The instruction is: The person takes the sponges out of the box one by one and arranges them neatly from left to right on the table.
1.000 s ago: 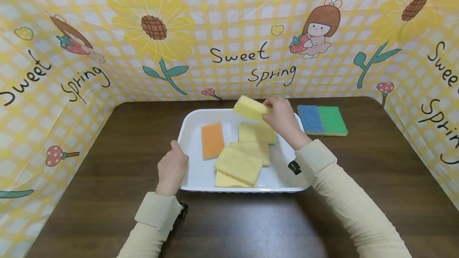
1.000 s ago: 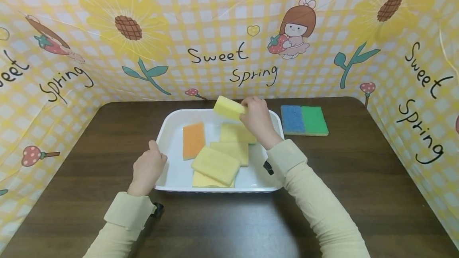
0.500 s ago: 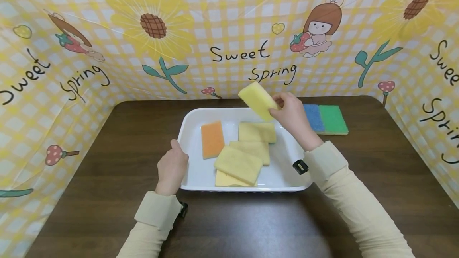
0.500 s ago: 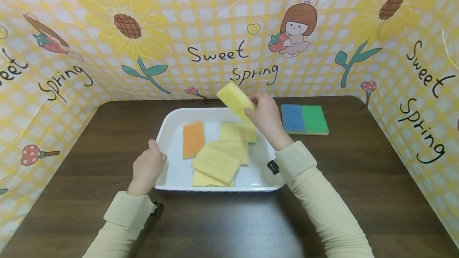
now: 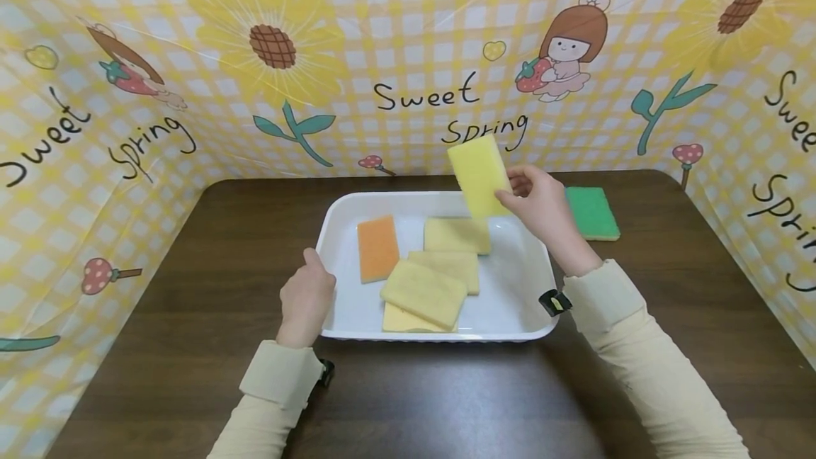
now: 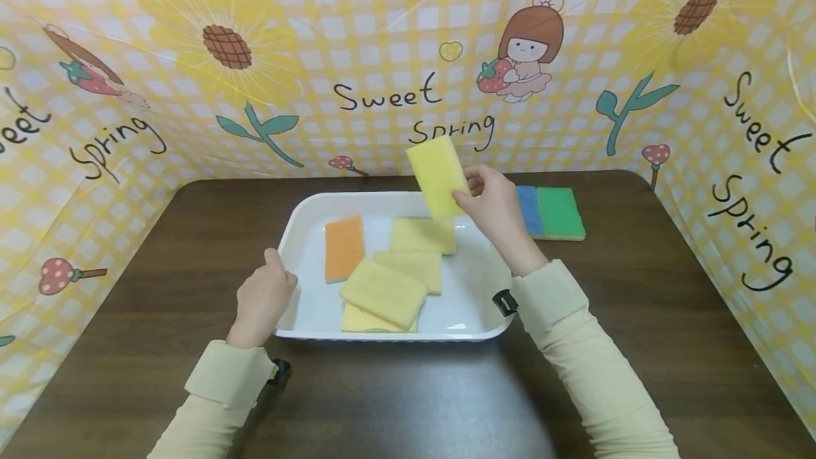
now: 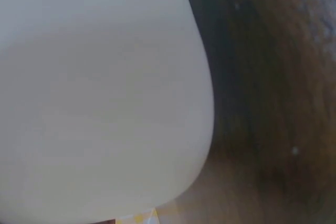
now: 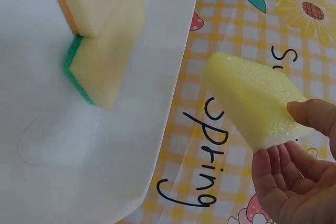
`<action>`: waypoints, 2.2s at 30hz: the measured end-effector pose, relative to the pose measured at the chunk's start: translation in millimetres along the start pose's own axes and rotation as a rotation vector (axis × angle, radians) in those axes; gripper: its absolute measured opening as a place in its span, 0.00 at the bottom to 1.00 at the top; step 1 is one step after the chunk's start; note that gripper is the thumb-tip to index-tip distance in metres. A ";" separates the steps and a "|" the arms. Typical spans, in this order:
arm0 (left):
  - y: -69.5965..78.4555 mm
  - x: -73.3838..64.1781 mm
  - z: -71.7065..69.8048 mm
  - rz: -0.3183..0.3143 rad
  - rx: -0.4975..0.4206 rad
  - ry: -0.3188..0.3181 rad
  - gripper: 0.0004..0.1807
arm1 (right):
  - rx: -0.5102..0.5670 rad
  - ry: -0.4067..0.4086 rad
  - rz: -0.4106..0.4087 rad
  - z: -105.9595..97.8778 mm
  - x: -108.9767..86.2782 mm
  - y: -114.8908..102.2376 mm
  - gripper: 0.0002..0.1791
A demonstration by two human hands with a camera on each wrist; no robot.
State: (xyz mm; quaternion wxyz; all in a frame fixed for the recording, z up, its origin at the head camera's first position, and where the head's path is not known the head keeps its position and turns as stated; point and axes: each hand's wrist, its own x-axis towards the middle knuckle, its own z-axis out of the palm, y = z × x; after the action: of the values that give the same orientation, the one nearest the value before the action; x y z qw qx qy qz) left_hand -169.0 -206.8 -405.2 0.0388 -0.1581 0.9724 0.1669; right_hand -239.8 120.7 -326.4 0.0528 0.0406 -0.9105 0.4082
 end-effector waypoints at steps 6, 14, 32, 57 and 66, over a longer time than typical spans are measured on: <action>-0.6 -1.6 -0.3 0.009 -0.006 0.005 0.19 | 0.047 0.021 -0.017 -3.6 -8.7 2.1 0.21; 0.1 -2.1 -1.0 0.009 -0.011 0.001 0.19 | 0.077 0.009 0.012 -10.8 -19.8 7.3 0.21; -0.6 -3.1 -0.4 0.020 0.000 0.020 0.18 | 0.054 0.017 0.058 -37.3 -33.6 41.0 0.29; 1.7 -2.0 -2.1 -0.013 0.015 -0.019 0.21 | -0.053 0.077 0.161 -75.3 -46.3 85.4 0.31; 2.0 -0.2 -1.4 -0.026 0.012 -0.027 0.20 | -0.098 -0.003 0.160 -73.3 -56.1 103.2 0.30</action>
State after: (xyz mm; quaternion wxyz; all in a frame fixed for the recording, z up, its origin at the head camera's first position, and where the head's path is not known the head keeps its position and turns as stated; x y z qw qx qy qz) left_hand -169.5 -205.4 -403.3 0.0550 -0.1682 0.9707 0.1624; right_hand -191.7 245.7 -361.4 0.0206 -0.0345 -0.9298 0.3659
